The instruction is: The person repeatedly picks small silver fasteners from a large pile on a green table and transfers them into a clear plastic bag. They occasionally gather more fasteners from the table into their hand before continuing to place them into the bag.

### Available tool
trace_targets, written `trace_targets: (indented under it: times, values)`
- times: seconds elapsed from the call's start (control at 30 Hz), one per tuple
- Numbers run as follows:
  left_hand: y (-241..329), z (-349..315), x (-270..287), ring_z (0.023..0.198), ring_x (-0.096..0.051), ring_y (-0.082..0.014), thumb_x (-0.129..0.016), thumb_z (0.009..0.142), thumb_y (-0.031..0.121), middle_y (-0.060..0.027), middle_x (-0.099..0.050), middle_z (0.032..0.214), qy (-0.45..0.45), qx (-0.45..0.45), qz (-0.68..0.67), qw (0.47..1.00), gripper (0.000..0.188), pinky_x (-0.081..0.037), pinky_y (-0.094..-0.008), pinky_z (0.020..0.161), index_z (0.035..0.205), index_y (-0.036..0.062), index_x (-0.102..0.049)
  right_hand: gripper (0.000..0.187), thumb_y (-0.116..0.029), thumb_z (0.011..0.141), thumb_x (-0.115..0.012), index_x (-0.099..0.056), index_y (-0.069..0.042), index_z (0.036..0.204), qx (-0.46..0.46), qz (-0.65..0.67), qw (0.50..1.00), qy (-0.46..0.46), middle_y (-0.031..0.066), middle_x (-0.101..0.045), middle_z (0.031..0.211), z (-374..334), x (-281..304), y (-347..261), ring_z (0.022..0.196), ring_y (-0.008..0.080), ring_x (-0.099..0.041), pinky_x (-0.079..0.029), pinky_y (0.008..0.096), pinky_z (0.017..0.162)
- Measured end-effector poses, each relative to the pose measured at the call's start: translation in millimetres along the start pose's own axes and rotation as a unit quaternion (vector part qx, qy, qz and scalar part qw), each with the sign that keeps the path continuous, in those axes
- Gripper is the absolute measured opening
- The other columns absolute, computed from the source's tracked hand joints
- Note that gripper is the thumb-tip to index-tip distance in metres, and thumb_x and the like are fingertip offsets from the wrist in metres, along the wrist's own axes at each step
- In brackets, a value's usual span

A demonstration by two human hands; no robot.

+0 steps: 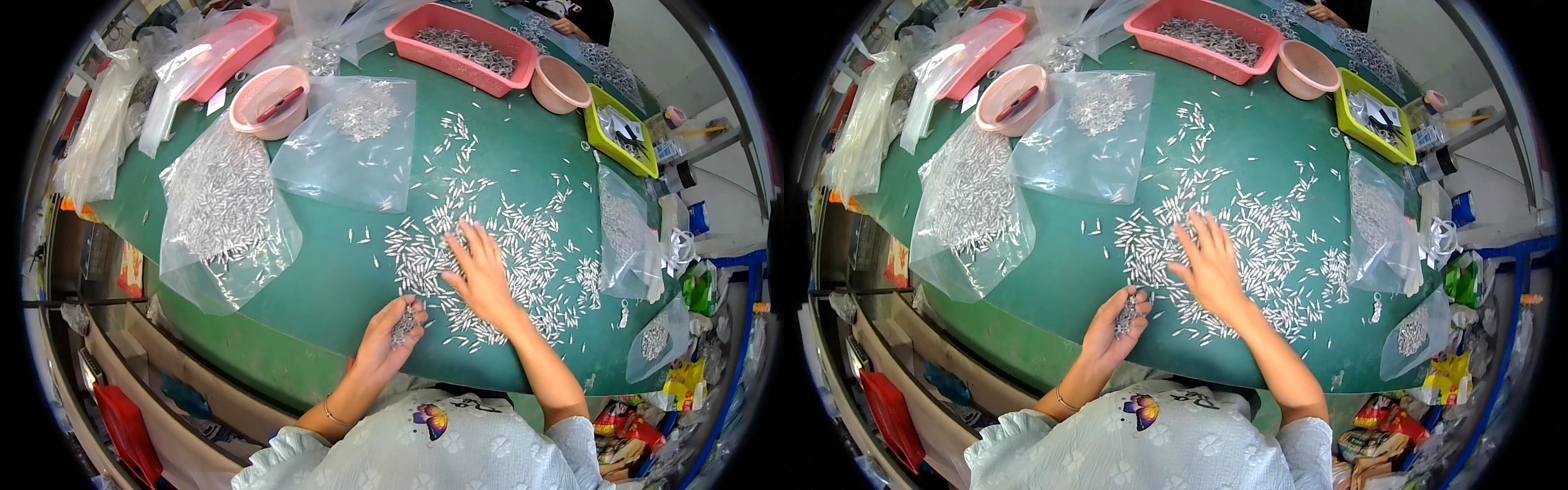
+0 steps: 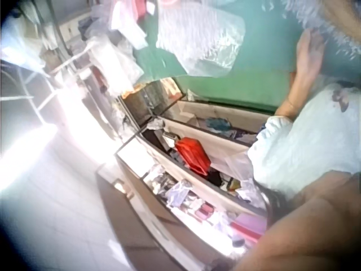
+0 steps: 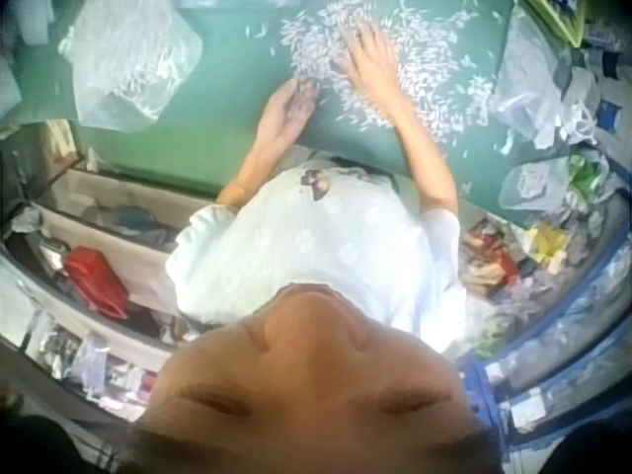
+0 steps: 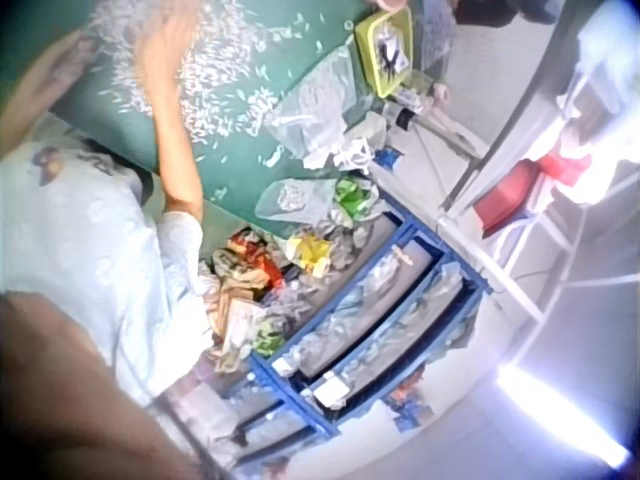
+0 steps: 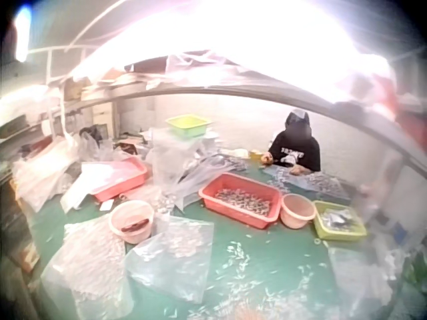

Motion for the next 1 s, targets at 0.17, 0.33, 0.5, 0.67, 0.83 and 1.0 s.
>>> trace_targets:
  times: [0.17,0.33,0.5,0.67,0.83,1.0]
  values:
    - [-6,7,-11,0.089,-0.052,-0.0175,-0.056,0.097,0.013,-0.0101,-0.055,0.101,0.009,-0.002,0.03,1.0,0.018,-0.048,-0.0258,0.066,0.11,0.0004,-0.055,0.059,-0.036,0.09,-0.062,-0.047,-0.006,0.138,0.033,0.007,0.995,-0.098,0.0163,-0.031,0.151,-36,16,-22,0.141,0.0399,-0.024,-0.02,0.0525,0.114]
    - [-10,12,-13,0.091,-0.053,-0.0192,-0.058,0.095,0.013,-0.0103,-0.057,0.103,-0.008,-0.012,0.025,1.0,0.021,-0.047,-0.0266,0.067,0.112,0.0008,-0.056,0.043,-0.033,0.089,-0.063,-0.06,-0.006,0.123,0.031,0.096,0.991,-0.094,0.0137,-0.038,0.147,-60,22,-26,0.141,0.0346,-0.027,-0.021,0.0518,0.115]
    - [-15,16,-9,0.091,-0.052,-0.0189,-0.059,0.094,0.01,-0.0106,-0.056,0.104,-0.019,0.0,0.005,1.0,0.023,-0.047,-0.027,0.067,0.115,0.0014,-0.055,0.028,-0.006,0.08,-0.07,-0.066,-0.003,0.108,-0.019,0.163,0.973,0.161,0.009,-0.06,0.107,-30,40,12,0.1,0.0297,-0.054,-0.042,0.0408,0.088]
    - [-19,15,-16,0.092,-0.052,-0.0192,-0.059,0.094,0.01,-0.0111,-0.056,0.105,-0.001,-0.006,0.018,1.0,0.025,-0.048,-0.027,0.069,0.117,0.0012,-0.055,0.027,-0.008,0.08,-0.069,-0.066,-0.005,0.107,-0.028,0.107,0.975,0.191,0.0097,-0.059,0.105,38,33,39,0.098,0.0293,-0.053,-0.041,0.0394,0.087]
    - [-20,15,-25,0.092,-0.052,-0.0189,-0.058,0.095,0.009,-0.0106,-0.056,0.105,-0.003,-0.006,0.014,1.0,0.026,-0.048,-0.0265,0.07,0.119,0.0013,-0.053,0.018,-0.011,0.08,-0.07,-0.066,-0.006,0.097,0.012,0.024,0.979,0.2,0.0055,-0.057,0.097,67,9,47,0.094,0.0263,-0.052,-0.039,0.0387,0.08]
    - [-20,15,-19,0.094,-0.053,-0.0193,-0.057,0.096,0.011,-0.0102,-0.056,0.106,-0.016,-0.005,-0.003,1.0,0.027,-0.048,-0.0276,0.072,0.12,-0.0002,-0.053,0.006,-0.01,0.083,-0.065,-0.063,-0.006,0.087,0.02,0.013,0.979,0.203,0.0064,-0.059,0.087,55,14,46,0.09,0.0264,-0.053,-0.039,0.0397,0.08]
Point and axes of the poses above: each hand's wrist, its own z-axis towards the middle knuckle, its own x-axis out of the back of the hand, y = z × x, the point moved 3 cm from there along z, towards the middle knuckle
